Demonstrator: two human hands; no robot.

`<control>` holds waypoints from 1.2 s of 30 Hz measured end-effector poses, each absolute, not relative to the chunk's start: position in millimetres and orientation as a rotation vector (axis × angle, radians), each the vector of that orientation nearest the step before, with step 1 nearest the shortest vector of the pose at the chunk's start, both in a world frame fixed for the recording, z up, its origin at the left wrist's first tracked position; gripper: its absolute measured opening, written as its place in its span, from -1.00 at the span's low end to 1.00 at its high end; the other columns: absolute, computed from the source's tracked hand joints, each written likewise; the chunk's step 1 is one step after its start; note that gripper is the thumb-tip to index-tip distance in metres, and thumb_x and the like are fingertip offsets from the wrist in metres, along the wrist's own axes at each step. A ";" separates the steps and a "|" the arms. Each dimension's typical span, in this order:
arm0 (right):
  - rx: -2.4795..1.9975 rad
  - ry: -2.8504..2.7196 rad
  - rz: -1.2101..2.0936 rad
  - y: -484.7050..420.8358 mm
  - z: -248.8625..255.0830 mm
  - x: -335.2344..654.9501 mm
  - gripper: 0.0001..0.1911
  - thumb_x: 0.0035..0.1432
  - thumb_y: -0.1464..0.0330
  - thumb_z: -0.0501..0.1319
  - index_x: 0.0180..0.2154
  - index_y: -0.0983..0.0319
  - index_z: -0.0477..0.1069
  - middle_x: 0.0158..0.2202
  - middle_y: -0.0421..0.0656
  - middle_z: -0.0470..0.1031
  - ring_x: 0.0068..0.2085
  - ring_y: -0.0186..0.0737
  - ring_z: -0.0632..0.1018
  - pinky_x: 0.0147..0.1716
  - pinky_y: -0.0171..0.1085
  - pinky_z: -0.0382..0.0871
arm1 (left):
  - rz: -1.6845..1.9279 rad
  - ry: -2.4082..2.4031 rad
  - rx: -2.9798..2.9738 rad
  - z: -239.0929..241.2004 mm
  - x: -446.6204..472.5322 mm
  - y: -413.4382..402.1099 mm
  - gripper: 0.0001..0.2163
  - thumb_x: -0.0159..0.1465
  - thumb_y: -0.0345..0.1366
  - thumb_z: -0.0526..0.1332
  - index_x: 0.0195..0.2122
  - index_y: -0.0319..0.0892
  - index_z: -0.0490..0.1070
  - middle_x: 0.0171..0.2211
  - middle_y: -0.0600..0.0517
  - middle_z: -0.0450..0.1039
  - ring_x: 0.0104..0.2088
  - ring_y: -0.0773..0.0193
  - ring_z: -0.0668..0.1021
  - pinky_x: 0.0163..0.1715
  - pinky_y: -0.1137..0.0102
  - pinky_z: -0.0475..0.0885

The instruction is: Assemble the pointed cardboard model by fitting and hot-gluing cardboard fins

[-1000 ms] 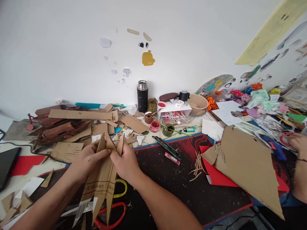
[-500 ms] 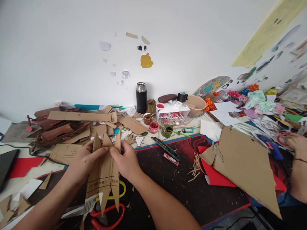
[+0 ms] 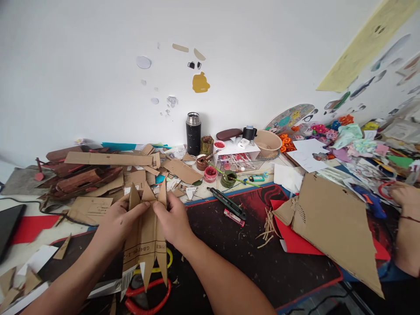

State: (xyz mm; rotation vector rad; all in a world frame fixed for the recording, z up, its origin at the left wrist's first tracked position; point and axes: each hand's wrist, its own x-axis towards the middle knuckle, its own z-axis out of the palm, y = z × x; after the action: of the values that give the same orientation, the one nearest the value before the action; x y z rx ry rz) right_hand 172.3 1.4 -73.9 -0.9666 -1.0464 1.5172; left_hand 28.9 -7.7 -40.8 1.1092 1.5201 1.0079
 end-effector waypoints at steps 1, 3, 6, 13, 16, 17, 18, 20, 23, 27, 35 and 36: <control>-0.972 -1.053 1.507 1.7 -74.3 172.3 -0.77 0.16 0.24 0.24 -0.17 0.18 0.53 -0.22 -0.18 0.61 -0.10 -0.06 0.55 -0.09 -0.19 0.43 | 1.009 1.535 1.119 -38.9 29.9 -7.8 -0.57 0.13 0.04 0.39 -0.12 -0.17 0.56 -0.21 -0.11 0.71 -0.15 -0.17 0.71 -0.18 0.19 0.58; -0.981 -1.054 1.504 2.0 -74.5 172.4 -0.75 0.16 0.24 0.24 -0.15 0.18 0.53 -0.22 -0.18 0.62 -0.10 -0.05 0.55 -0.09 -0.18 0.43 | 1.002 1.565 1.128 -35.0 32.1 -8.3 -0.56 0.11 0.03 0.38 -0.11 -0.18 0.58 -0.20 -0.11 0.71 -0.16 -0.16 0.71 -0.19 0.20 0.58; -0.992 -1.066 1.498 1.7 -73.4 172.7 -0.73 0.15 0.26 0.22 -0.13 0.18 0.54 -0.21 -0.18 0.63 -0.10 -0.04 0.55 -0.07 -0.16 0.43 | 0.978 1.584 1.130 -31.2 35.0 -8.9 -0.54 0.11 0.01 0.37 -0.07 -0.19 0.59 -0.22 -0.10 0.71 -0.19 -0.15 0.70 -0.23 0.21 0.57; -1.022 -1.083 1.456 1.6 -73.9 172.2 -0.72 0.11 0.26 0.20 -0.17 0.18 0.57 -0.19 -0.17 0.65 -0.06 -0.01 0.57 -0.03 -0.14 0.45 | 0.898 1.560 1.195 -32.6 36.2 -6.7 -0.52 0.14 0.03 0.33 -0.05 -0.22 0.63 -0.38 -0.06 0.68 -0.24 -0.17 0.68 -0.28 0.20 0.55; -1.036 -1.095 1.452 1.5 -75.1 171.9 -0.72 0.10 0.27 0.19 -0.18 0.18 0.57 -0.20 -0.17 0.66 -0.07 0.00 0.58 -0.03 -0.13 0.45 | 0.925 1.522 1.192 -34.1 36.4 -7.5 -0.51 0.14 0.03 0.34 -0.03 -0.22 0.63 -0.31 -0.09 0.70 -0.21 -0.19 0.69 -0.26 0.19 0.56; -1.038 -1.098 1.454 1.3 -75.4 171.9 -0.71 0.10 0.27 0.19 -0.17 0.18 0.57 -0.19 -0.17 0.66 -0.06 0.00 0.58 -0.03 -0.13 0.44 | 0.931 1.503 1.183 -34.4 36.6 -8.1 -0.52 0.14 0.01 0.35 -0.03 -0.22 0.63 -0.29 -0.10 0.71 -0.19 -0.19 0.69 -0.25 0.19 0.56; -1.040 -1.098 1.458 1.1 -75.8 172.0 -0.71 0.10 0.27 0.19 -0.16 0.18 0.57 -0.19 -0.17 0.66 -0.06 0.00 0.58 -0.03 -0.13 0.44 | 0.938 1.484 1.170 -34.6 36.6 -8.8 -0.52 0.14 -0.01 0.36 -0.02 -0.22 0.62 -0.27 -0.11 0.71 -0.17 -0.20 0.69 -0.24 0.18 0.56; -1.042 -1.096 1.466 0.5 -76.5 172.1 -0.69 0.11 0.27 0.20 -0.13 0.18 0.57 -0.18 -0.17 0.66 -0.07 0.00 0.59 -0.02 -0.13 0.43 | 0.956 1.457 1.137 -35.3 36.5 -10.2 -0.52 0.13 -0.03 0.37 0.01 -0.23 0.61 -0.24 -0.12 0.71 -0.13 -0.21 0.69 -0.23 0.19 0.57; -1.034 -1.071 1.505 0.1 -77.6 172.3 -0.67 0.11 0.27 0.21 -0.09 0.17 0.57 -0.18 -0.18 0.65 -0.08 -0.01 0.59 -0.04 -0.14 0.43 | 0.966 1.453 1.085 -37.6 35.3 -11.5 -0.51 0.13 -0.06 0.40 0.03 -0.22 0.59 -0.22 -0.10 0.71 -0.12 -0.17 0.69 -0.22 0.22 0.56; -1.021 -1.012 1.566 1.3 -78.3 172.3 -0.65 0.10 0.26 0.22 -0.08 0.17 0.57 -0.19 -0.18 0.65 -0.11 -0.01 0.60 -0.07 -0.14 0.43 | 0.987 1.420 1.001 -42.8 33.9 -11.1 -0.55 0.10 -0.07 0.44 -0.03 -0.19 0.58 -0.32 -0.03 0.68 -0.25 -0.06 0.69 -0.31 0.29 0.55; -0.968 -0.915 1.656 2.7 -78.0 171.6 -0.67 0.05 0.28 0.24 -0.12 0.17 0.56 -0.24 -0.22 0.63 -0.17 -0.04 0.60 -0.14 -0.18 0.43 | 1.025 1.342 0.800 -39.8 38.6 -10.5 -0.60 0.00 -0.10 0.53 -0.19 -0.14 0.54 -0.40 0.07 0.63 -0.45 0.14 0.62 -0.42 0.35 0.53; -0.971 -0.908 1.661 2.7 -78.1 171.6 -0.68 0.04 0.29 0.25 -0.13 0.17 0.56 -0.25 -0.22 0.63 -0.18 -0.05 0.60 -0.15 -0.18 0.43 | 1.023 1.352 0.796 -38.8 39.2 -10.6 -0.60 -0.01 -0.10 0.53 -0.18 -0.14 0.55 -0.41 0.07 0.62 -0.46 0.14 0.62 -0.43 0.36 0.53</control>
State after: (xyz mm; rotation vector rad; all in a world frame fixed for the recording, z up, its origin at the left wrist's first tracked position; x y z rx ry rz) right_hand 171.6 2.7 -78.1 -0.9707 -0.9085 1.6613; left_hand 39.2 -10.6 -38.8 0.7956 1.3515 1.0225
